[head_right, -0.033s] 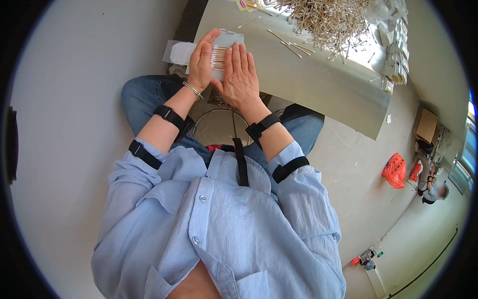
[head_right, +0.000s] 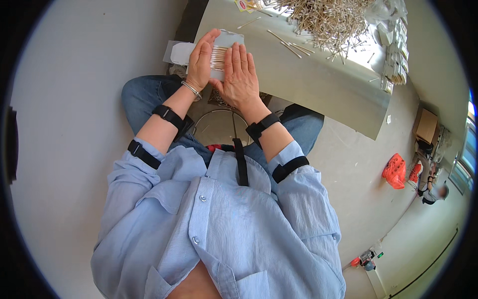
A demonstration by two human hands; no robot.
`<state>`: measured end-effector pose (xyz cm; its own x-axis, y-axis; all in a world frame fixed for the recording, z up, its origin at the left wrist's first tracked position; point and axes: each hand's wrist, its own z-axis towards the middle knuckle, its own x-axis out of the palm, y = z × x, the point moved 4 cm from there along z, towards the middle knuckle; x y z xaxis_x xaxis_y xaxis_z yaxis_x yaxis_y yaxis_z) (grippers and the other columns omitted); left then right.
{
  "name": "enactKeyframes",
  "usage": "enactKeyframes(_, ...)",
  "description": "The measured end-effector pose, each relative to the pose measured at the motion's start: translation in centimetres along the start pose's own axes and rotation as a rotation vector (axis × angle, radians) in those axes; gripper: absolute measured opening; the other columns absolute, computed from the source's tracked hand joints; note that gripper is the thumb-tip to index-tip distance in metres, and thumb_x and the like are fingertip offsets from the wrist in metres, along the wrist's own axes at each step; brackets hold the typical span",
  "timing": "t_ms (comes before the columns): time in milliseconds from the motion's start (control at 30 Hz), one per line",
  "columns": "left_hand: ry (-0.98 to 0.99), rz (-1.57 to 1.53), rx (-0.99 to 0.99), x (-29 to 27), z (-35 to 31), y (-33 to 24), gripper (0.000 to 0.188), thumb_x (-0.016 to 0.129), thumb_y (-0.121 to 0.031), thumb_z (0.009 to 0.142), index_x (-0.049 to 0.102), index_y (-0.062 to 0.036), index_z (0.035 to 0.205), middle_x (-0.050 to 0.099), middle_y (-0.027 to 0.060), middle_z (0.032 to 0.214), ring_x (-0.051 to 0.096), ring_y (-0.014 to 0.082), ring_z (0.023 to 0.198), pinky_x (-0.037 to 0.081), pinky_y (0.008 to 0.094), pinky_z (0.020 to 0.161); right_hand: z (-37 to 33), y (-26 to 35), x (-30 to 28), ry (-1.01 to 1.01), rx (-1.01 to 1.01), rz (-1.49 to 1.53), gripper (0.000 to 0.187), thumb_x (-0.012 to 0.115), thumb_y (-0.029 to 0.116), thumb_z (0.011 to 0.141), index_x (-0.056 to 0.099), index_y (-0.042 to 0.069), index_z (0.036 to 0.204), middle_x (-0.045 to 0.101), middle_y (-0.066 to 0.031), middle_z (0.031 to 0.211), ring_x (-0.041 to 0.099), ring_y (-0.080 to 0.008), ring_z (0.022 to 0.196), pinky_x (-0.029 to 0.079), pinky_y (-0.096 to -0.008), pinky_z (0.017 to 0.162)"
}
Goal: The recorder is assembling or packaging long-stemmed swabs or medical hygiene sticks.
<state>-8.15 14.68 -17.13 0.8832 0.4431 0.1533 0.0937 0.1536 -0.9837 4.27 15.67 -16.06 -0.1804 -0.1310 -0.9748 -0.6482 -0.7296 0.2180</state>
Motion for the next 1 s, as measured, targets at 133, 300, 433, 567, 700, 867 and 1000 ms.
enactKeyframes(133, 0.048, 0.264, -0.124, -0.9, 0.2, -1.4, 0.040, 0.039, -0.022, 0.100, 0.049, 0.0016, 0.130, 0.053, 0.0176, 0.133, 0.045, 0.0300, 0.129, 0.032, 0.0362, 0.109, 0.0, -0.4, 0.1, 0.004, 0.031, 0.000, 0.087, 0.045, 0.058, 0.089, 0.023, -0.005, 0.145, 0.019, -0.0221, 0.154, 0.013, -0.0349, 0.144, 0.009, -0.0445, 0.117)
enactKeyframes(300, 0.286, 0.925, 0.218, -0.9, -0.8, -1.3, 0.041, 0.044, -0.019, 0.097, 0.048, -0.0016, 0.134, 0.045, 0.0160, 0.141, 0.037, 0.0303, 0.135, 0.028, 0.0405, 0.112, 0.2, -0.4, 0.2, -0.011, 0.023, -0.014, 0.087, 0.047, 0.056, 0.088, 0.023, -0.004, 0.146, 0.019, -0.0213, 0.154, 0.013, -0.0344, 0.145, 0.009, -0.0438, 0.117)
enactKeyframes(433, 0.349, 1.292, 0.366, -0.3, -2.0, -1.5, 0.041, 0.045, -0.019, 0.096, 0.049, -0.0039, 0.134, 0.043, 0.0135, 0.143, 0.031, 0.0279, 0.139, 0.025, 0.0429, 0.114, 0.1, -0.3, 0.3, -0.013, 0.015, -0.034, 0.086, 0.047, 0.054, 0.087, 0.023, -0.004, 0.146, 0.020, -0.0219, 0.154, 0.013, -0.0343, 0.145, 0.009, -0.0437, 0.117)
enactKeyframes(567, 0.371, 1.258, 0.310, -0.9, -1.0, -1.7, 0.041, 0.047, -0.017, 0.094, 0.049, -0.0034, 0.133, 0.043, 0.0126, 0.143, 0.032, 0.0284, 0.138, 0.027, 0.0409, 0.113, 0.1, -0.1, 0.1, -0.020, 0.019, -0.003, 0.086, 0.047, 0.054, 0.088, 0.022, -0.005, 0.146, 0.020, -0.0225, 0.153, 0.013, -0.0345, 0.145, 0.010, -0.0437, 0.117)
enactKeyframes(700, 0.232, 1.031, 0.300, -2.0, -1.5, -3.9, 0.037, 0.052, -0.011, 0.089, 0.053, -0.0025, 0.125, 0.055, 0.0125, 0.122, 0.052, 0.0296, 0.114, 0.044, 0.0373, 0.097, 0.0, -0.2, -0.3, -0.024, 0.040, 0.035, 0.086, 0.048, 0.053, 0.088, 0.022, -0.006, 0.145, 0.020, -0.0229, 0.153, 0.014, -0.0347, 0.145, 0.010, -0.0437, 0.117)
enactKeyframes(867, 0.492, 1.088, 0.296, -1.0, -5.1, -3.2, 0.039, 0.055, -0.005, 0.083, 0.054, -0.0018, 0.121, 0.057, 0.0120, 0.102, 0.058, 0.0280, 0.092, 0.050, 0.0362, 0.081, 0.1, -0.2, -0.1, -0.008, 0.027, -0.033, 0.086, 0.048, 0.052, 0.087, 0.022, -0.005, 0.145, 0.019, -0.0226, 0.153, 0.013, -0.0346, 0.145, 0.010, -0.0435, 0.117)
enactKeyframes(1000, 0.450, 1.167, 0.368, -0.2, -5.8, -3.3, 0.044, 0.056, -0.005, 0.079, 0.053, -0.0029, 0.123, 0.056, 0.0115, 0.098, 0.058, 0.0266, 0.090, 0.050, 0.0346, 0.080, 0.1, -0.3, 0.2, -0.016, 0.027, 0.014, 0.083, 0.048, 0.046, 0.087, 0.020, -0.005, 0.146, 0.018, -0.0222, 0.154, 0.013, -0.0346, 0.145, 0.010, -0.0434, 0.117)
